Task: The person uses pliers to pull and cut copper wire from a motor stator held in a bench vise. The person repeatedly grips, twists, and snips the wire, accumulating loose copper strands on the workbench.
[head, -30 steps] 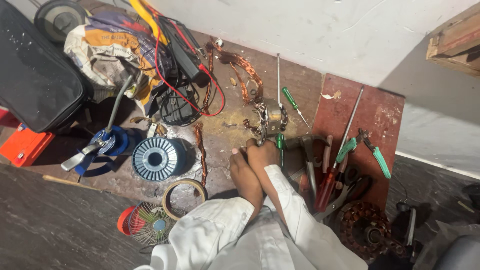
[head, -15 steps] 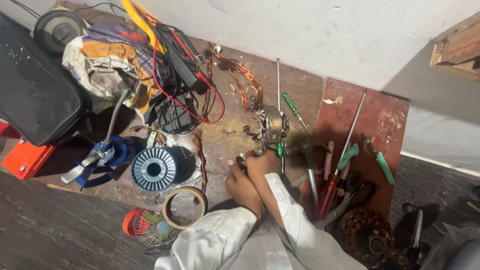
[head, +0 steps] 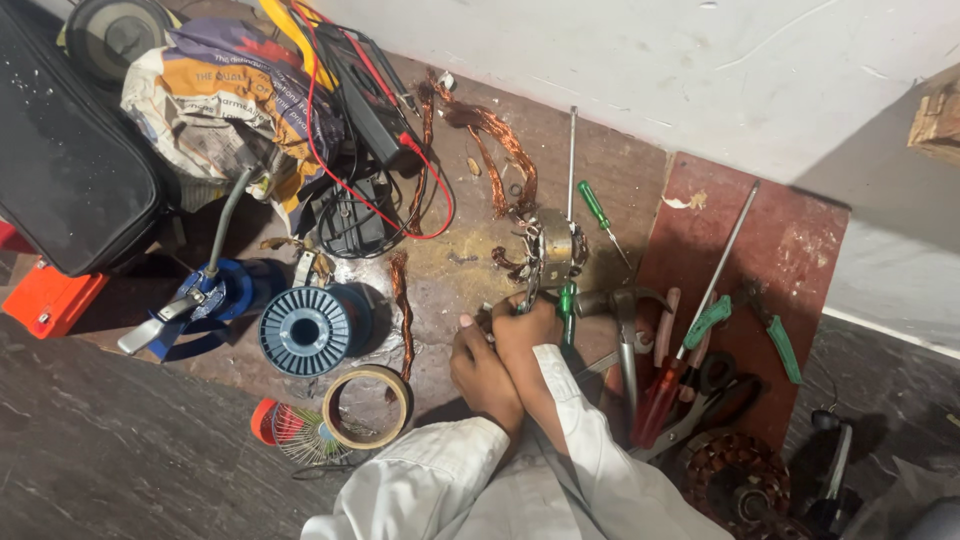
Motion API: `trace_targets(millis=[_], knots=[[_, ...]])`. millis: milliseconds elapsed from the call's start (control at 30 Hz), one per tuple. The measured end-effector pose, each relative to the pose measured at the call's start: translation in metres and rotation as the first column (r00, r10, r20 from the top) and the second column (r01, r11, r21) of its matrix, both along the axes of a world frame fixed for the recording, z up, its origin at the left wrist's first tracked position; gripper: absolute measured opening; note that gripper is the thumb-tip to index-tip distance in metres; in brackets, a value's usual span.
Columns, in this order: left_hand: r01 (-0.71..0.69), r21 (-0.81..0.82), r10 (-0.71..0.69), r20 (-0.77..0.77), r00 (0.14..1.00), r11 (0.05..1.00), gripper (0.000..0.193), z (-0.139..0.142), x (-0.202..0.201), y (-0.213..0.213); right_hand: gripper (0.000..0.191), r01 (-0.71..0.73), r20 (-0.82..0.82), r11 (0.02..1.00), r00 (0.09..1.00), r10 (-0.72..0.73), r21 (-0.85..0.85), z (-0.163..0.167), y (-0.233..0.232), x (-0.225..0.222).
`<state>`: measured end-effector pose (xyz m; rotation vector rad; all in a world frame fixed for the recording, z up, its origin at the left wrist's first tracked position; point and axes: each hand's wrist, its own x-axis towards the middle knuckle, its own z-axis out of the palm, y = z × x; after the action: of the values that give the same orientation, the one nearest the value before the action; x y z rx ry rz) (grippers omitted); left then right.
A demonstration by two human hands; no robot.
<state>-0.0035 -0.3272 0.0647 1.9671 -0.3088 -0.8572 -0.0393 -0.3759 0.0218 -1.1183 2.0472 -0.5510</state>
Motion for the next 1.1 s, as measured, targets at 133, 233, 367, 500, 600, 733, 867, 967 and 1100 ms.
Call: trace_targets(millis=[133, 233, 367, 500, 600, 733, 867, 967, 1100], knots=[[0.027, 0.101, -0.021, -0.055, 0.998, 0.994, 0.066, 0.002, -0.004, -0.002, 0.019, 0.011, 0.086, 1.000, 0.996, -0.013, 0.017, -0.001, 0.001, -0.007], [0.056, 0.139, -0.054, -0.019, 0.998, 0.989, 0.071, 0.001, -0.003, 0.001, 0.018, 0.008, 0.055, 0.999, 0.998, -0.006, -0.033, 0.003, 0.001, -0.005], [0.015, 0.136, -0.015, 0.000, 1.000, 0.991, 0.072, -0.007, 0.002, 0.002, 0.020, 0.010, 0.086, 0.999, 0.996, -0.014, 0.037, 0.015, 0.000, 0.001], [0.014, 0.173, -0.023, 0.051, 0.998, 0.985, 0.071, -0.013, 0.004, 0.000, 0.024, -0.001, 0.096, 0.999, 0.995, -0.003, 0.040, 0.029, 0.000, 0.003], [0.004, 0.146, -0.002, -0.012, 1.000, 0.989, 0.069, -0.014, 0.007, -0.001, 0.027, -0.007, 0.088, 0.999, 0.996, 0.004, 0.039, 0.036, -0.001, 0.004], [0.024, 0.139, -0.024, -0.002, 1.000, 0.990, 0.069, -0.009, 0.013, -0.002, 0.028, -0.028, 0.125, 0.999, 0.992, 0.022, 0.046, 0.044, -0.004, 0.007], [-0.007, 0.165, 0.014, -0.037, 0.999, 0.986, 0.067, 0.000, 0.014, -0.007, 0.028, -0.004, 0.111, 1.000, 0.994, 0.003, 0.008, 0.052, -0.006, 0.012], [0.033, 0.125, -0.024, -0.071, 0.997, 0.992, 0.065, 0.010, 0.016, -0.006, 0.031, 0.000, 0.163, 0.997, 0.987, -0.013, 0.081, 0.058, -0.004, 0.012], [0.079, 0.008, -0.078, -0.102, 0.992, 0.997, 0.063, 0.015, 0.017, -0.003, 0.027, 0.012, 0.164, 1.000, 0.986, -0.011, -0.006, 0.058, -0.003, 0.013]])
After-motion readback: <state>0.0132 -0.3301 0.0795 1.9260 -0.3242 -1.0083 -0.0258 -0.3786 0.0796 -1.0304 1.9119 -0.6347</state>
